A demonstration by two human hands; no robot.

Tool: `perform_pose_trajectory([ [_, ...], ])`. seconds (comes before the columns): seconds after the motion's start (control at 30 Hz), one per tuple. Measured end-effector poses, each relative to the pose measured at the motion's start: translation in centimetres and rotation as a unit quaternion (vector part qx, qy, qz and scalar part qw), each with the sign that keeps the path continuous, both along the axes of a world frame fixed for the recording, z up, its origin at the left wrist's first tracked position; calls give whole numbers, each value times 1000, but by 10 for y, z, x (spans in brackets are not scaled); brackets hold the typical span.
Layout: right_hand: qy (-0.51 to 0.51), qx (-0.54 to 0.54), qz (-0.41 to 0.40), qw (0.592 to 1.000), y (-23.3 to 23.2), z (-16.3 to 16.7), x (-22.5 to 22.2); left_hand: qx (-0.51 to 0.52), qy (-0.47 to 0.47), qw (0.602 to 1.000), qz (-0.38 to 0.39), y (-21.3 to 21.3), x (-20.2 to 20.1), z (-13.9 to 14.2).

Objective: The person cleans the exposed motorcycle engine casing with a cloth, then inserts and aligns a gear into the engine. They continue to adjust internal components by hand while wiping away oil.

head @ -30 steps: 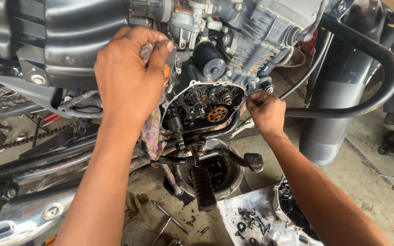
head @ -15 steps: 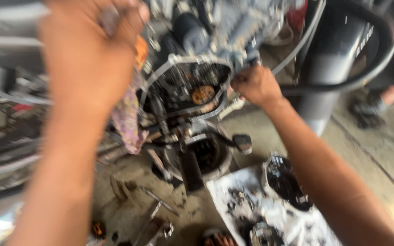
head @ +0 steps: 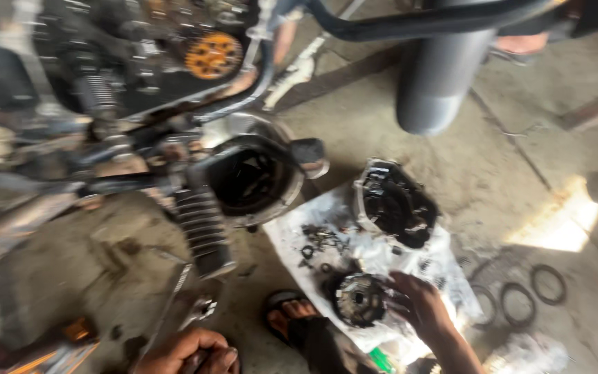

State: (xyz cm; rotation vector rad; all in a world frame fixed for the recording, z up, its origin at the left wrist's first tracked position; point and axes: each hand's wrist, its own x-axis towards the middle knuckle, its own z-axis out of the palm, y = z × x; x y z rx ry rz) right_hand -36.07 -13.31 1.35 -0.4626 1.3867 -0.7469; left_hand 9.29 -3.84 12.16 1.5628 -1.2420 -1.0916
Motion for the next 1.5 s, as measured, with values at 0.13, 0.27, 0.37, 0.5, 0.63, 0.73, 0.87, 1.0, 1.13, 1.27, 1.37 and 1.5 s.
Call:
perform_pose_trajectory([
  [0.13, -245, 45, -189, 950, -59, -38, 20, 167, 45, 985, -22, 31, -20, -136],
  [0.27, -378, 69, -384, 840, -113, -62, 67, 283, 130, 948, 62, 41, -3, -151],
  [0.37, -268, 70, -426, 861, -130, -73, 88, 274, 109, 953, 66, 31, -1, -117],
  [0.5, -214, 79, -371, 900, -134, -88, 88, 309, 170, 932, 86, 19, -8, -87],
  [0.63, -119, 106, -325, 932, -137, -94, 87, 313, 139, 936, 85, 21, -6, -94],
  [0.73, -138, 99, -363, 916, -139, -100, 87, 290, 184, 936, 79, 26, -6, -106],
  [0.87, -229, 46, -370, 899, -141, -105, 76, 276, 95, 957, 9, 22, -8, -117],
  [1.0, -248, 85, -425, 866, -128, -99, 58, 308, 190, 932, 3, 27, -10, -104],
  [1.13, -165, 26, -335, 927, -69, -85, 44, 314, 79, 946, -1, 21, -21, -72],
  [1.27, 147, -71, -36, 986, 11, -77, 24, 164, -167, 971, -54, -17, -39, -40],
  [1.37, 301, -282, 174, 894, 72, -84, 30, 35, -273, 961, -26, -43, -52, -26],
  [1.5, -123, 102, -49, 986, 81, -89, 54, -96, -310, 946, -21, -51, -54, -27],
])
